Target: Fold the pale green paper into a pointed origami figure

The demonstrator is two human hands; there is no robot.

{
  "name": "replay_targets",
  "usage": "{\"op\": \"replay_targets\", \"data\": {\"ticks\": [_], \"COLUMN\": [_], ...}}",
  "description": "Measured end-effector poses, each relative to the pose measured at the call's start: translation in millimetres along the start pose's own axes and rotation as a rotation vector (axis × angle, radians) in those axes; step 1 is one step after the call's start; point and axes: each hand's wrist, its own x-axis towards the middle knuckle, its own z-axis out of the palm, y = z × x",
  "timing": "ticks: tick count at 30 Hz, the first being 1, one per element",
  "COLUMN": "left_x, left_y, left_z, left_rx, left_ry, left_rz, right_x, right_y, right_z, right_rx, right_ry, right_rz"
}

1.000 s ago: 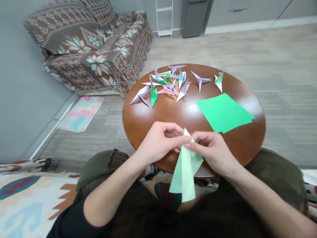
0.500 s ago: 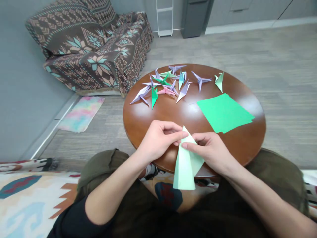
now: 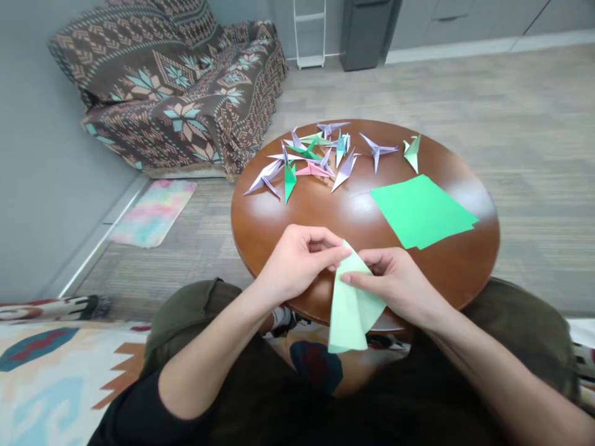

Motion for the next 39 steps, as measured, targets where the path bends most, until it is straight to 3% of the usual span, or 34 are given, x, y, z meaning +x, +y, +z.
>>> {"op": "replay_targets", "data": {"ticks": [14,21,27,39], "left_x": [3.0,1.7,2.5,4.1], "left_y": [-1.3,-0.5,-2.9,-3.1], "left_z": [-3.6,0.3,-1.6,-0.6], "left_rx": [-0.012,0.011,0.017,-0.020], "left_ry": [0.051,0.001,0.027,-0.014], "left_rz": [0.107,-0.015,0.001,0.008], "right_x": [0.1,0.6,0.0,-1.7], "right_y": [0.0,0.4,2.3,3.7], "right_z": [-3.9,-4.6,-4.0,-3.4], "right_rx": [-0.061,-0.082,-0.198,-0.205], "right_ry": [-0.032,-0.008,0.008,0.017], "right_rz": [0.020,-0.023,-0.059,-0.070]}}
